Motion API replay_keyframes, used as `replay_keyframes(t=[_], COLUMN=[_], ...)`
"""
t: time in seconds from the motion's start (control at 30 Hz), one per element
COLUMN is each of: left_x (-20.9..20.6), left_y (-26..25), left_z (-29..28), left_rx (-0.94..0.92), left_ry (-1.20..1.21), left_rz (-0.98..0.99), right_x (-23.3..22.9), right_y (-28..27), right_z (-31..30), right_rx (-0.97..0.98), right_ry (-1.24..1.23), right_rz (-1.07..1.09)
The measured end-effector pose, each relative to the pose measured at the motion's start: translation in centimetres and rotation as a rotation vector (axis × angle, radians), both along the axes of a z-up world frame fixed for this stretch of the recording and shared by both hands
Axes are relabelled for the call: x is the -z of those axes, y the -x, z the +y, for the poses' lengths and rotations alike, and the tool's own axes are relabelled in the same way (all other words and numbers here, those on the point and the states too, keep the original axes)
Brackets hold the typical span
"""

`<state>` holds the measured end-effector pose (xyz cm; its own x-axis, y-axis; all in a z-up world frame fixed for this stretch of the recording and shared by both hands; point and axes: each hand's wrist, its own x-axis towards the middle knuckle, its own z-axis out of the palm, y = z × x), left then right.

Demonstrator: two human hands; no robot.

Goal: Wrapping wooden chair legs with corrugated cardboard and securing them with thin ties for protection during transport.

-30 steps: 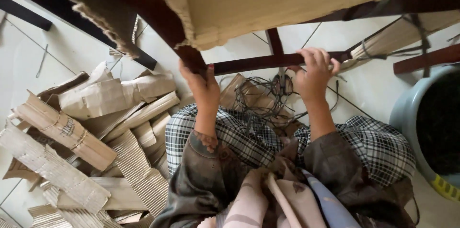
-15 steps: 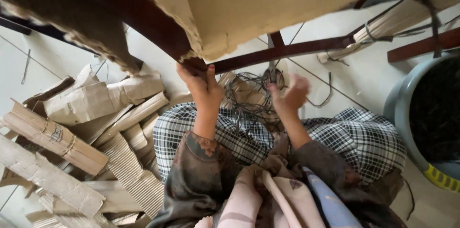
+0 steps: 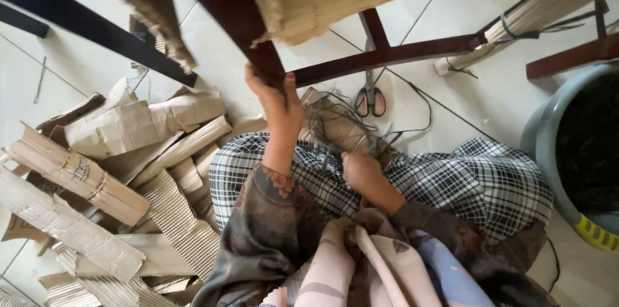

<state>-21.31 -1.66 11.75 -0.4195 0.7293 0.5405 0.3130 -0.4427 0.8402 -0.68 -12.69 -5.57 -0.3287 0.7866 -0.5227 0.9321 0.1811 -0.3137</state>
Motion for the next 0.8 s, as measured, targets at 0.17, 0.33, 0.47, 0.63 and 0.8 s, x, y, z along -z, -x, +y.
replay_keyframes(t=[0.17,0.33,0.47,0.63,0.8], left_x=[-0.2,0.3,-0.6,-0.8,-2.7], left_y=[0.7,0.9,0.2,-0.3,-0.9], left_z=[0.2,1.5,2.4,3.4,3.6], left_rx=[0.045,0.036,0.004,0.006,0.014], left_ry=[0.012,0.014,0.021,0.07,0.121], left_rz=[-0.012,-0.039,-0.018,-0.029,-0.038], right_x=[-9.4,-8.7,-7.5,-4.9,-5.6], right_y=[1.0,2.2,3.3,3.2,4.0], right_z=[2.3,4.0,5.7,8.0,7.3], right_rx=[0.074,0.124,0.189,0.224,0.197], right_ry=[-0.273,-0.342,-0.402,-0.464,-0.419], right_rz=[0.063,0.143,0.309,0.322,0.17])
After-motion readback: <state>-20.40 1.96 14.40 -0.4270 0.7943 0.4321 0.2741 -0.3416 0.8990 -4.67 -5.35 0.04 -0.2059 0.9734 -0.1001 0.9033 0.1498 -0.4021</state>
